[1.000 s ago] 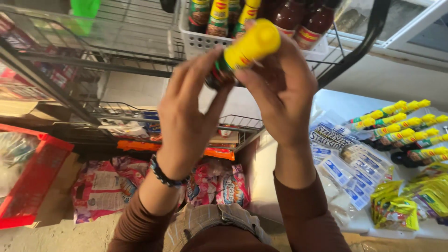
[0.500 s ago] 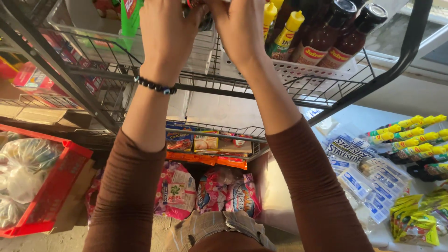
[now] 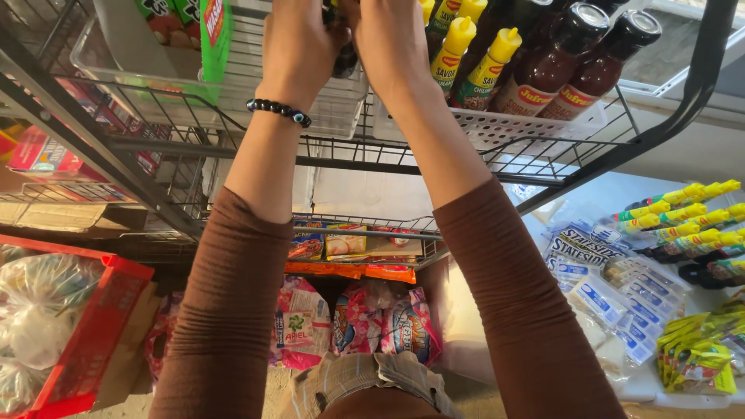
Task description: Organizing and stocking condiment bottles and small grocery packets from a staging table onto metal shelves.
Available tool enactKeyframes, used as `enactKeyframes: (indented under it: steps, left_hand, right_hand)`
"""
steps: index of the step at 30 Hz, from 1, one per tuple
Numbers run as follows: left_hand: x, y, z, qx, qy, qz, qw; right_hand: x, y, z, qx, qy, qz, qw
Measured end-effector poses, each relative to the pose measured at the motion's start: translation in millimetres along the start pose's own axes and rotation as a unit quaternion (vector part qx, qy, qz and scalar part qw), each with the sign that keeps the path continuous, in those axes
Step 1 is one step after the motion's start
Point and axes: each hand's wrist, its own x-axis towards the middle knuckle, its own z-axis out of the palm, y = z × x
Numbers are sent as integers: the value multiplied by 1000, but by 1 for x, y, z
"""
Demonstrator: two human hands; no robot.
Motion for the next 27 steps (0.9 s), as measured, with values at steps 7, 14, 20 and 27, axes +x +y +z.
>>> enactKeyframes:
  steps: [7,14,20,27]
  left_hand:
    - [3,-15,14,25,2,-7,1000]
    - [1,-29,22,26,-16,10,1000]
    - [4,-27,16,20,-59,-14,998]
    - [5,-40,18,28,-100,-64,993]
  right_hand:
    - [-1,10,13,-78,-6,-1,997]
    - [-5,7,14,-64,-47,12,997]
    - [-16,-6,-10,-20,2,13,1000]
    - [-84,-69,-134,127,41,54,990]
